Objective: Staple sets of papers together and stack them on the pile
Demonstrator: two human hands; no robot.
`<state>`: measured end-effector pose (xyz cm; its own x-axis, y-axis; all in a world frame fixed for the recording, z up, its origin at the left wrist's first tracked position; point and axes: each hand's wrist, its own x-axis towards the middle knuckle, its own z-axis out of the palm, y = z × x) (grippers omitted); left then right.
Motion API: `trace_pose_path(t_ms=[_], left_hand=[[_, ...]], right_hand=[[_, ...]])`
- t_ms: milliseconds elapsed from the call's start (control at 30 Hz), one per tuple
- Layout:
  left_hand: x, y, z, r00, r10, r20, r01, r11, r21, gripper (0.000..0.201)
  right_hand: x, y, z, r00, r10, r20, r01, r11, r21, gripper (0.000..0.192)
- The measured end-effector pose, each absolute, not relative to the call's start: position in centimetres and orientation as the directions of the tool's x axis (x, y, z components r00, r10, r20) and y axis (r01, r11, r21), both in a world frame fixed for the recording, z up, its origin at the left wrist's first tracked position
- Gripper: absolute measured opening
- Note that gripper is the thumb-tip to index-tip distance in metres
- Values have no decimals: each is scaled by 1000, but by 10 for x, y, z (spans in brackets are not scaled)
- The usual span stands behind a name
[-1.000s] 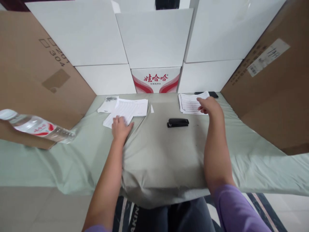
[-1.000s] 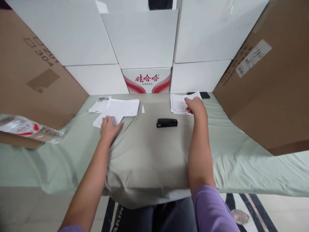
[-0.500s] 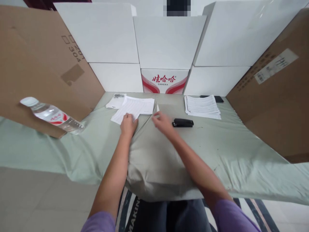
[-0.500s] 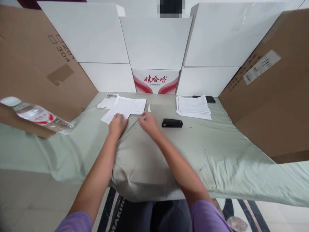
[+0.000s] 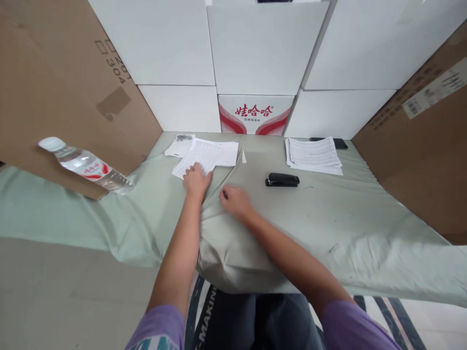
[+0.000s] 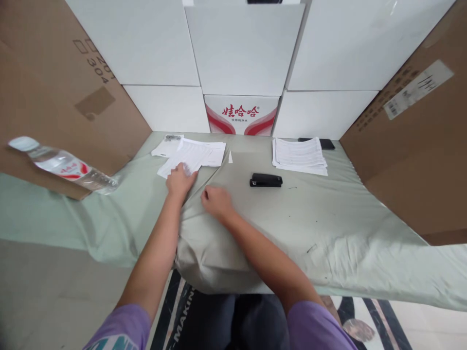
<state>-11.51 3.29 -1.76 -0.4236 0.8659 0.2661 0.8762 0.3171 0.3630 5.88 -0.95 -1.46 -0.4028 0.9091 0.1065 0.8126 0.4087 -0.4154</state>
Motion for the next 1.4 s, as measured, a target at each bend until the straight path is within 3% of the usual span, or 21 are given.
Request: trace_pose_path(t_ms=[133, 300, 500, 667, 767, 867, 967, 1067, 1233, 1333, 1400], left_hand=[[-117, 32, -12, -424, 879, 220, 876, 335, 348, 56], [-115, 35, -13, -363, 903, 228, 909, 291, 298, 34], [-111, 34, -12, -326, 915, 240, 934, 271, 233, 34], [-109, 32, -12, -285, 937, 202, 940, 232, 249, 34], [-105, 31, -9, -301, 903, 306, 933, 213, 291, 38], [-104, 28, 0, -433, 760, 484, 875, 225, 430, 41], [-105, 22, 8, -528, 665, 528, 809, 205, 550, 38], [-103, 18, 9, -487, 656, 577, 826, 131, 548, 37], [-90, 20, 1, -155, 734, 661, 910, -154, 385, 36], [-80, 22, -5, 101, 771, 629, 907, -331, 260, 36], [-76, 22, -9, 185, 773, 607, 900, -382, 211, 37]], right_hand=[[58, -9, -17, -392, 913, 116, 814, 403, -418, 30], [58, -9, -18, -388, 914, 120, 812, 400, -426, 30], [57, -8, -18, -373, 920, 116, 815, 385, -432, 30], [58, -5, -20, -380, 917, 125, 797, 393, -459, 29], [59, -3, -19, -398, 908, 129, 760, 406, -507, 27], [62, -1, -18, -384, 913, 138, 704, 387, -596, 25], [64, 2, -18, -354, 919, 172, 588, 361, -724, 26], [65, 7, -22, -296, 930, 218, 394, 327, -859, 27], [62, 21, -33, -221, 957, 187, -57, 178, -982, 30], [61, 29, -36, -204, 972, 116, -308, 49, -950, 46], [62, 33, -35, -197, 976, 92, -409, 4, -913, 44]])
